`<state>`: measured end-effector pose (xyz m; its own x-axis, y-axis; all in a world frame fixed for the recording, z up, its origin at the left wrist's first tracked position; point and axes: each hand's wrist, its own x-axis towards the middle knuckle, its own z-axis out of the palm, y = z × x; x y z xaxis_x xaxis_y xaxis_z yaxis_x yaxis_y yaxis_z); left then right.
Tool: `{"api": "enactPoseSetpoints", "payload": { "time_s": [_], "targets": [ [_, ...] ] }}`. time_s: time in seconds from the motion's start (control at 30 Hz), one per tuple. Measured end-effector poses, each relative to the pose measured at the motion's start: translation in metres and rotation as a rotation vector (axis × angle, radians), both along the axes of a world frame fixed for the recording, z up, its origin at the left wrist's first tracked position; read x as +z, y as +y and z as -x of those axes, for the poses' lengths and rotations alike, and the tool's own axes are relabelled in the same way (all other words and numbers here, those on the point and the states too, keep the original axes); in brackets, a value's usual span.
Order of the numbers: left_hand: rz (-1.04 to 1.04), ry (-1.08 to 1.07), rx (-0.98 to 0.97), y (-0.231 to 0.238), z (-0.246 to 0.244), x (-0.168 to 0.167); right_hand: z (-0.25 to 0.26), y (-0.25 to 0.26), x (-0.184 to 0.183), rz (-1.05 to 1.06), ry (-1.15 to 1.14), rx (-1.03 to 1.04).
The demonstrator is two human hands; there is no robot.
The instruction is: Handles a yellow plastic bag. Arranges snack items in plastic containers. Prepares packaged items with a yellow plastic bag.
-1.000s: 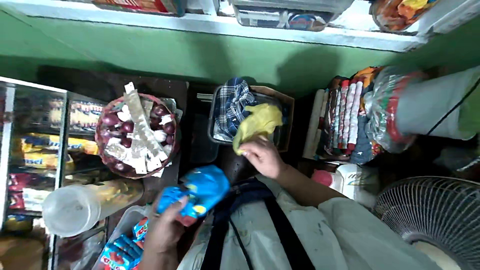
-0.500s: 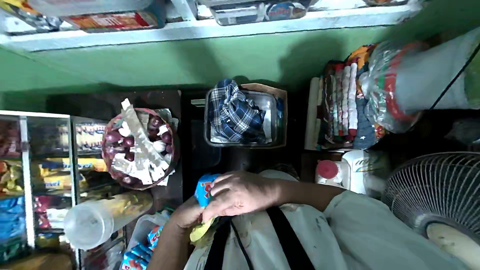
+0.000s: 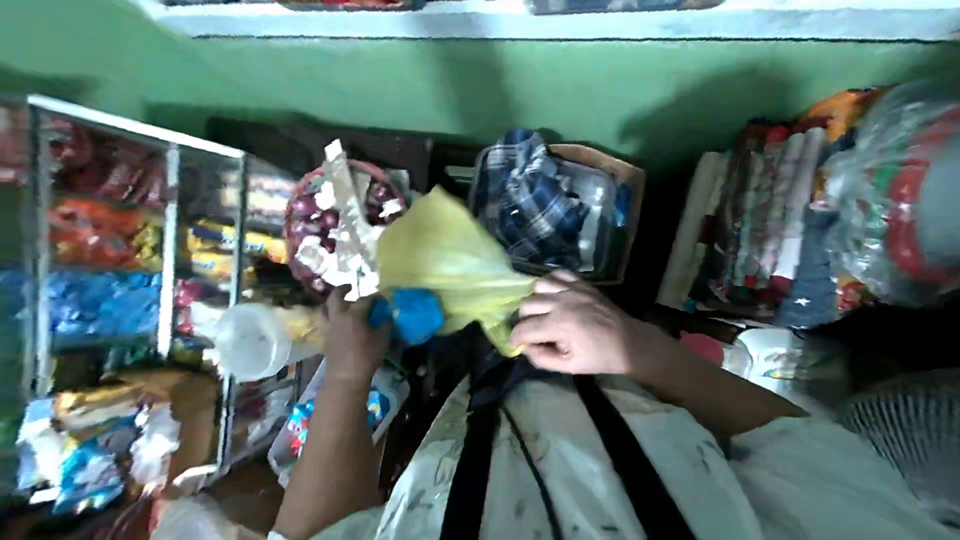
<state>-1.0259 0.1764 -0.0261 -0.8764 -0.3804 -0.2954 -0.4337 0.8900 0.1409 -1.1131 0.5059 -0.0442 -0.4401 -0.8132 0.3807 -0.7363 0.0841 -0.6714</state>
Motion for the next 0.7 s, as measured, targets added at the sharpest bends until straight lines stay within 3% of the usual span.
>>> {"api": "enactPoseSetpoints", "payload": {
  "time_s": [0.07,0.2,0.33,0.5,0.57,0.7],
  "targets": [
    [-0.143,0.0,0.137,-0.003,-0.002,0.012,0.002,0.002,-0.006,-0.026,-0.035,-0.082],
    [-0.69,0.38,0.366,0.015,-0.018,0.039,0.003,-0.008,-0.014,0.158,-0.467,-0.3],
    [-1.272,0.643,0.1,0.031,-0.035,0.057,0.01,-0.028,0.003,0.429,-0.888,-0.345],
    [-1.784,0.365,-0.27,0.049,-0.034,0.048,0.021,-0.044,0.031,0.614,-0.972,-0.214],
    [-1.853,0.265,-0.262,0.062,-0.032,0.046,0.02,-0.051,0.042,0.638,-0.996,-0.173],
    [-1.849,0.107,-0.219,0.082,-0.029,0.032,0.013,-0.067,0.064,0.823,-1.308,-0.003]
  ]
}}
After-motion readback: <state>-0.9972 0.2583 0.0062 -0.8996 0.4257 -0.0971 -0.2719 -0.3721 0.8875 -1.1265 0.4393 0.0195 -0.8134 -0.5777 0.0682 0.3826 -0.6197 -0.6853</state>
